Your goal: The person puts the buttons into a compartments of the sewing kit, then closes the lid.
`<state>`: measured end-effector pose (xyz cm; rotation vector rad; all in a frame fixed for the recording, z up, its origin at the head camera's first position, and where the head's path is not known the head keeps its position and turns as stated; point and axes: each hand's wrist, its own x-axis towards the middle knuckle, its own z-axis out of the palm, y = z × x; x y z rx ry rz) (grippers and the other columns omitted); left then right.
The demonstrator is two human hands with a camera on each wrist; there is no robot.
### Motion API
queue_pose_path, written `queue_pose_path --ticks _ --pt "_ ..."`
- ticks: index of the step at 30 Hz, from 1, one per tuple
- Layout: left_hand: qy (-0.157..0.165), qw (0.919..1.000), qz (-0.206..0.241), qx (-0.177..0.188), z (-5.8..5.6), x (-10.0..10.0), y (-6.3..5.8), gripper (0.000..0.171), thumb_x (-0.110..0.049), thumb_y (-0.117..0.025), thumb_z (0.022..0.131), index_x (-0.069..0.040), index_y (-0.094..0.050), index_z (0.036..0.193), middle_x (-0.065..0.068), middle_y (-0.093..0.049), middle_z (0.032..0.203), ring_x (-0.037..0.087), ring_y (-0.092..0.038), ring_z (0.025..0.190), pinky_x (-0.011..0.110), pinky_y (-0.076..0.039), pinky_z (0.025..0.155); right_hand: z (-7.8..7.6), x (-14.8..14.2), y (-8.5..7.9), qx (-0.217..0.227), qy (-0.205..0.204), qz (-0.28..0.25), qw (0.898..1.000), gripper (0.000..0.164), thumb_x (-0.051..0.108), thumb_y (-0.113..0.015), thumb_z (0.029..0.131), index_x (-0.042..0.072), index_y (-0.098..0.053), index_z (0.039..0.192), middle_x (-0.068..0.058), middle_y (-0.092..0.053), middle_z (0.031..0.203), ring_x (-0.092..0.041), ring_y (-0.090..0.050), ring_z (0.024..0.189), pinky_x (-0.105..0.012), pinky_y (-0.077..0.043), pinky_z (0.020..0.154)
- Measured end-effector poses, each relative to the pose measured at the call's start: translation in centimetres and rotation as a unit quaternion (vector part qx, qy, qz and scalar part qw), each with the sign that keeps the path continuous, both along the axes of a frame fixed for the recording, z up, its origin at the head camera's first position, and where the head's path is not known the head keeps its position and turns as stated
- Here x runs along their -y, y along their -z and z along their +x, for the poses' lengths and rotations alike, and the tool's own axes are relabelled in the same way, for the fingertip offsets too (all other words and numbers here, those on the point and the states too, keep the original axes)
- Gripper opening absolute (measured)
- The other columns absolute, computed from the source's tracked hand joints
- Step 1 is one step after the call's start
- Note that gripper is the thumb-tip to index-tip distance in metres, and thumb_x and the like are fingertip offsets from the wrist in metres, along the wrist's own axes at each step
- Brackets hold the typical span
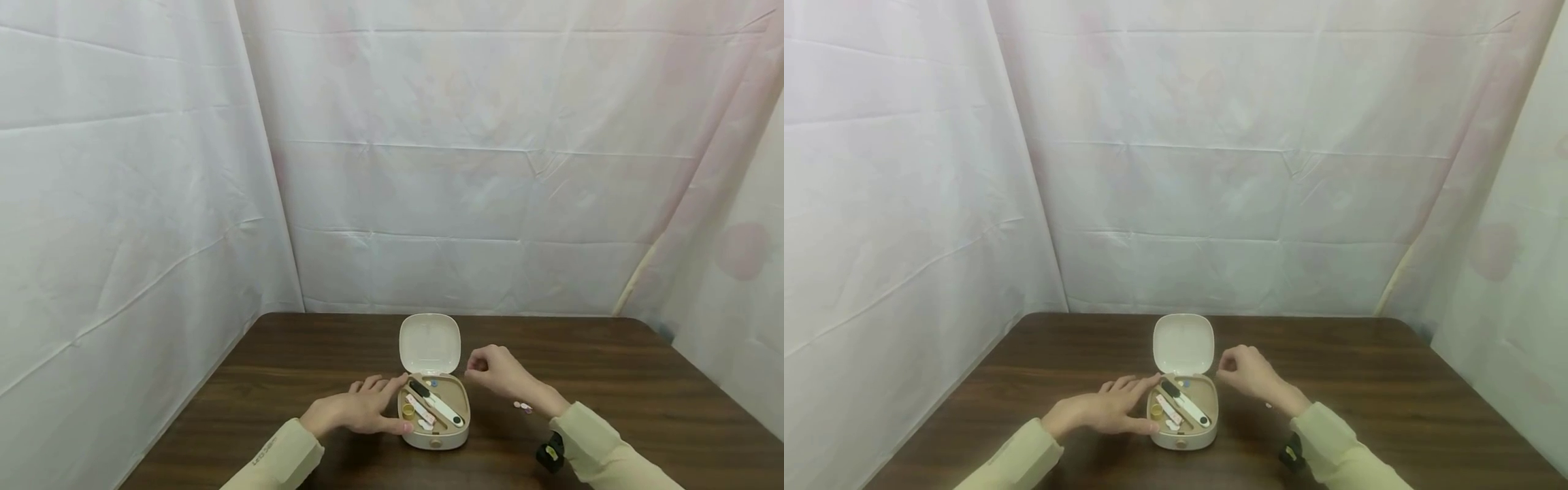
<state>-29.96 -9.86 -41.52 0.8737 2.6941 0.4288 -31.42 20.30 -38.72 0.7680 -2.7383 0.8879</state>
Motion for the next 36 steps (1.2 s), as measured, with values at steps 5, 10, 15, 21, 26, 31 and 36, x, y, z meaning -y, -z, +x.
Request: queue_pose_path --ticks 5,10,15,21,26,31,36 --pt "-0.003 1.0000 -0.008 0.000 0.1 -0.1 -0.5 0.097 -0.081 -0.045 0.080 -0.030 -0.008 0.155 0.012 -0.029 0.157 0.035 -0.018 0.148 0.064 -0.017 0.113 0.5 -2.1 -0.4 0.006 -0.011 0.038 0.999 0.011 0.009 -0.067 0.085 0.009 -0.068 0.074 0.004 -0.061 0.062 0.001 -0.045 0.052 -0.019 -0.041 0.050" --pt "0.002 0.9999 -0.009 0.008 0.5 0.0 -1.1 0.099 -0.081 -0.043 0.080 -0.028 -0.007 0.155 0.014 -0.029 0.157 0.037 -0.018 0.147 0.065 -0.018 0.113 1.2 -3.9 -0.3 0.004 -0.026 0.074 0.997 0.011 0.008 -0.069 0.085 0.008 -0.071 0.075 0.004 -0.066 0.067 0.003 -0.050 0.056 -0.019 -0.044 0.053" --pt "0.003 0.9998 -0.017 0.013 0.9 -0.1 -1.8 0.097 -0.078 -0.046 0.082 -0.025 -0.009 0.155 0.015 -0.030 0.156 0.039 -0.020 0.146 0.064 -0.019 0.112 1.8 -5.2 0.2 0.027 -0.006 0.099 0.995 0.013 0.008 -0.072 0.083 0.013 -0.071 0.071 0.007 -0.064 0.065 0.001 -0.051 0.053 -0.019 -0.044 0.050" --pt "-0.003 0.9995 -0.024 0.020 1.2 -0.3 -2.2 0.096 -0.075 -0.049 0.084 -0.024 -0.010 0.155 0.015 -0.030 0.156 0.037 -0.020 0.146 0.062 -0.018 0.114 2.5 -6.0 0.6 0.062 0.022 0.119 0.991 0.016 0.007 -0.075 0.080 0.016 -0.069 0.068 0.006 -0.062 0.058 -0.006 -0.054 0.049 -0.023 -0.042 0.045" --pt "-0.006 0.9998 -0.011 0.019 0.9 -0.2 -1.4 0.099 -0.080 -0.045 0.081 -0.027 -0.008 0.155 0.014 -0.028 0.157 0.037 -0.017 0.147 0.063 -0.016 0.115 2.5 -6.1 1.1 0.053 0.046 0.141 0.988 0.018 0.007 -0.077 0.078 0.017 -0.068 0.067 0.008 -0.061 0.056 -0.005 -0.052 0.048 -0.024 -0.041 0.045" --pt "-0.002 0.9998 -0.010 0.016 0.9 -0.2 -1.5 0.099 -0.080 -0.046 0.080 -0.028 -0.007 0.155 0.015 -0.029 0.156 0.038 -0.019 0.146 0.065 -0.017 0.113 2.3 -6.2 1.4 0.048 0.055 0.147 0.986 0.019 0.007 -0.078 0.077 0.019 -0.068 0.065 0.009 -0.060 0.055 -0.004 -0.051 0.047 -0.023 -0.041 0.045" --pt "-0.001 0.9996 -0.015 0.022 1.1 -0.3 -1.8 0.099 -0.080 -0.045 0.081 -0.027 -0.006 0.155 0.015 -0.028 0.157 0.039 -0.017 0.147 0.065 -0.017 0.113 2.3 -6.3 1.3 0.035 0.039 0.141 0.989 0.019 0.007 -0.077 0.078 0.018 -0.068 0.065 0.009 -0.061 0.056 -0.002 -0.050 0.048 -0.023 -0.040 0.044"
